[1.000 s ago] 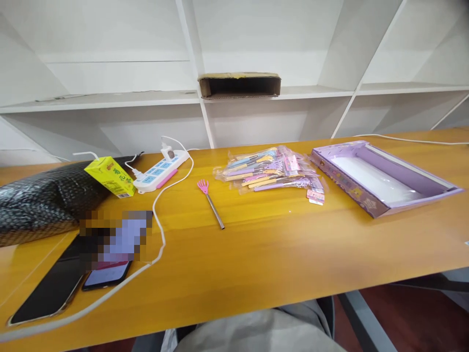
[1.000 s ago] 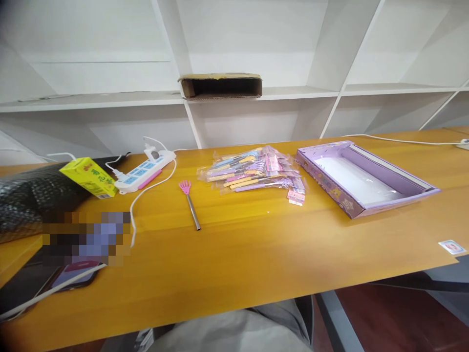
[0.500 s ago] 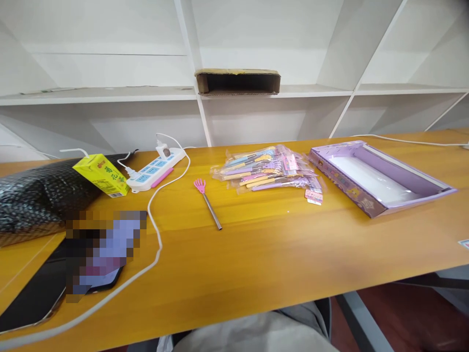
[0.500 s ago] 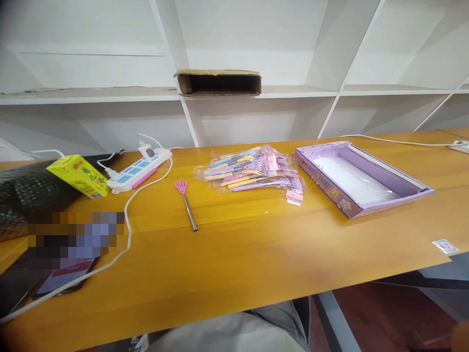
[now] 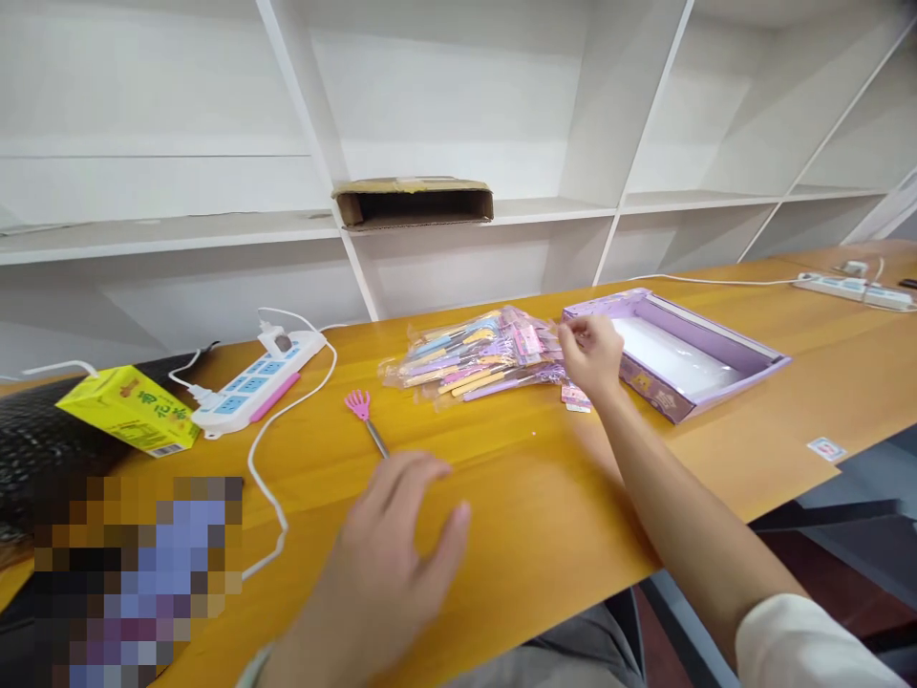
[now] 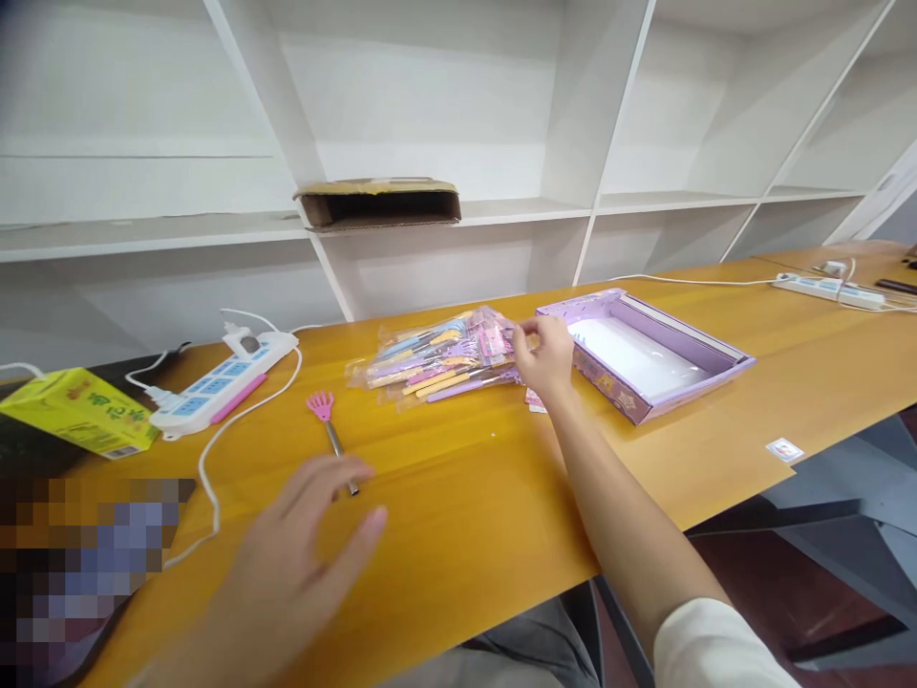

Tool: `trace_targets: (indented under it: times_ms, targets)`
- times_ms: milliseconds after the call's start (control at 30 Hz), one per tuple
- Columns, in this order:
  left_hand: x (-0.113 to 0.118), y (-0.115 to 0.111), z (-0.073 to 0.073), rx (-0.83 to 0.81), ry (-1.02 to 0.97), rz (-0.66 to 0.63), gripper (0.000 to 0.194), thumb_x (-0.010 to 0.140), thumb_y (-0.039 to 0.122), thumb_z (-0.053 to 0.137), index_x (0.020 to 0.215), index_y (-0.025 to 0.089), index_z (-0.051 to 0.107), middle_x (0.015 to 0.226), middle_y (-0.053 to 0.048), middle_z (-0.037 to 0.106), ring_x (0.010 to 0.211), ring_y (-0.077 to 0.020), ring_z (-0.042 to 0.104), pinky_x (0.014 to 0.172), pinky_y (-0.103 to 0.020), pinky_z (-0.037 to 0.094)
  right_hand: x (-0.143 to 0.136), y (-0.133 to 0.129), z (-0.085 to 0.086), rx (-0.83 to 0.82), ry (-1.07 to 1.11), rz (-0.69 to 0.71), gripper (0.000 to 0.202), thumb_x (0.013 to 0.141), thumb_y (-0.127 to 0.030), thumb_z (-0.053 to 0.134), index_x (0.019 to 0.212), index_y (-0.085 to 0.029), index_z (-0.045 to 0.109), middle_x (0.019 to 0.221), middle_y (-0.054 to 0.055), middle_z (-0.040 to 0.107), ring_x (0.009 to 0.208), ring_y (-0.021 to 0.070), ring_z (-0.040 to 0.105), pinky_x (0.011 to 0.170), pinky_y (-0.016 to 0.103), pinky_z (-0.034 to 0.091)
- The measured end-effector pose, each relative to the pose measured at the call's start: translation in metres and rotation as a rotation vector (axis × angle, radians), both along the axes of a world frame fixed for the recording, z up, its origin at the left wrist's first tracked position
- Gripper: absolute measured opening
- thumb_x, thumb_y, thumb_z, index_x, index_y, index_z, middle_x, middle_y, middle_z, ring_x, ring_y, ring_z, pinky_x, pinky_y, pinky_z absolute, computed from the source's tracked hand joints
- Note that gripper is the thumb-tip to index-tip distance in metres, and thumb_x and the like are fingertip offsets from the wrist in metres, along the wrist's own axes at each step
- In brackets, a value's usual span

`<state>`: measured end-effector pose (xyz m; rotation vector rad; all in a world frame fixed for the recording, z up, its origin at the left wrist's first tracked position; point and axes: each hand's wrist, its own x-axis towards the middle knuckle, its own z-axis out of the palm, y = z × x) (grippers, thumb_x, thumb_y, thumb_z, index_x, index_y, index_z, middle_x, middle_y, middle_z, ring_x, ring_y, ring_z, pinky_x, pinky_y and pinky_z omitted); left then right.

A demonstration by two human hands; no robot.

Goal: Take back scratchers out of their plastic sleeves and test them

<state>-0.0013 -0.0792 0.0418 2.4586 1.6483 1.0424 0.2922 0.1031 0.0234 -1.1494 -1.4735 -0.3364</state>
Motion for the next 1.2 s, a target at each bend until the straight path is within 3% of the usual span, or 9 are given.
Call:
trace_targets:
  times_ms: [133, 267, 433, 500, 667, 767, 900, 1067, 1200]
  targets:
    - [-0.014, 0.065, -0.023, -0.029, 0.161, 0.190, 0.036, 0.083, 0.044, 0.046, 0.104, 0.016, 0.053, 0.097, -0.010, 0.056, 0.094, -0.0255, 0.054, 0.086, -0.041, 0.044, 0.004, 0.012, -0.045, -0.189, -0.112, -0.098, 0.013, 0.077, -0.028, 0.052, 0.079, -0.017, 0.059, 0.081, 0.007, 0.063, 0.082, 0.0210, 0.052, 0.078, 0.036, 0.041]
    - [-0.034, 0.091, -0.048, -0.014, 0.232, 0.389, 0.041, 0.081, 0.050, 0.044, 0.099, 0.014, 0.053, 0.096, -0.012, 0.055, 0.096, -0.0273, 0.054, 0.086, -0.038, 0.042, 0.010, 0.013, -0.058, -0.328, -0.076, -0.188, 0.021, 0.075, -0.030, 0.052, 0.087, -0.016, 0.060, 0.092, 0.011, 0.062, 0.091, 0.0247, 0.050, 0.082, 0.037, 0.039]
    - [-0.042, 0.094, -0.059, -0.413, 0.277, 0.394, 0.036, 0.081, 0.053, 0.039, 0.094, 0.020, 0.048, 0.083, -0.007, 0.062, 0.076, -0.0237, 0.060, 0.066, -0.033, 0.041, 0.006, 0.009, -0.052, -0.422, -0.066, -0.164, 0.022, 0.076, -0.033, 0.049, 0.083, -0.016, 0.060, 0.089, 0.011, 0.062, 0.088, 0.0235, 0.050, 0.083, 0.036, 0.039]
    - [-0.041, 0.095, -0.058, -0.487, 0.292, 0.366, 0.034, 0.081, 0.052, 0.037, 0.091, 0.021, 0.047, 0.080, -0.005, 0.063, 0.074, -0.0232, 0.060, 0.064, -0.032, 0.039, 0.003, 0.008, -0.049, -0.456, -0.057, -0.152, 0.020, 0.075, -0.031, 0.048, 0.078, -0.016, 0.060, 0.085, 0.010, 0.062, 0.086, 0.0228, 0.050, 0.081, 0.035, 0.039]
    - [-0.038, 0.097, -0.053, -0.529, 0.345, 0.367, 0.027, 0.083, 0.046, 0.032, 0.089, 0.024, 0.046, 0.082, -0.003, 0.065, 0.076, -0.0242, 0.061, 0.062, -0.031, 0.036, 0.010, 0.007, -0.040, -0.555, 0.133, -0.169, 0.024, 0.077, -0.025, 0.038, 0.083, -0.018, 0.060, 0.089, 0.008, 0.064, 0.089, 0.0206, 0.054, 0.081, 0.032, 0.041]
    - [-0.037, 0.095, -0.051, -0.528, 0.354, 0.363, 0.025, 0.084, 0.044, 0.031, 0.088, 0.024, 0.046, 0.083, -0.003, 0.065, 0.077, -0.0244, 0.061, 0.062, -0.031, 0.035, 0.023, 0.005, -0.034, -0.765, 0.205, -0.266, 0.028, 0.077, -0.028, 0.039, 0.091, -0.017, 0.060, 0.095, 0.010, 0.065, 0.090, 0.0230, 0.058, 0.078, 0.034, 0.043]
    - [-0.037, 0.095, -0.050, -0.538, 0.358, 0.363, 0.025, 0.084, 0.043, 0.030, 0.089, 0.024, 0.046, 0.083, -0.003, 0.065, 0.079, -0.0250, 0.062, 0.063, -0.032, 0.036, 0.035, 0.002, -0.027, -1.055, 0.111, -0.370, 0.041, 0.072, -0.039, 0.049, 0.100, -0.012, 0.058, 0.099, 0.019, 0.063, 0.092, 0.0321, 0.059, 0.074, 0.041, 0.045]
    - [-0.036, 0.095, -0.051, -0.491, 0.377, 0.403, 0.027, 0.083, 0.036, 0.030, 0.102, 0.022, 0.044, 0.077, -0.006, 0.065, 0.077, -0.0278, 0.063, 0.064, -0.034, 0.039, 0.034, 0.000, -0.028, -1.068, 0.039, -0.373, 0.043, 0.072, -0.040, 0.051, 0.104, -0.011, 0.055, 0.102, 0.020, 0.061, 0.094, 0.0317, 0.059, 0.076, 0.042, 0.045]
    - [-0.034, 0.094, -0.054, -0.393, 0.383, 0.453, 0.034, 0.081, 0.031, 0.034, 0.110, 0.017, 0.042, 0.069, -0.008, 0.063, 0.069, -0.0285, 0.063, 0.060, -0.034, 0.040, 0.027, 0.001, -0.031, -0.953, 0.025, -0.374, 0.037, 0.073, -0.037, 0.051, 0.101, -0.014, 0.054, 0.102, 0.016, 0.060, 0.092, 0.0286, 0.058, 0.078, 0.040, 0.045]
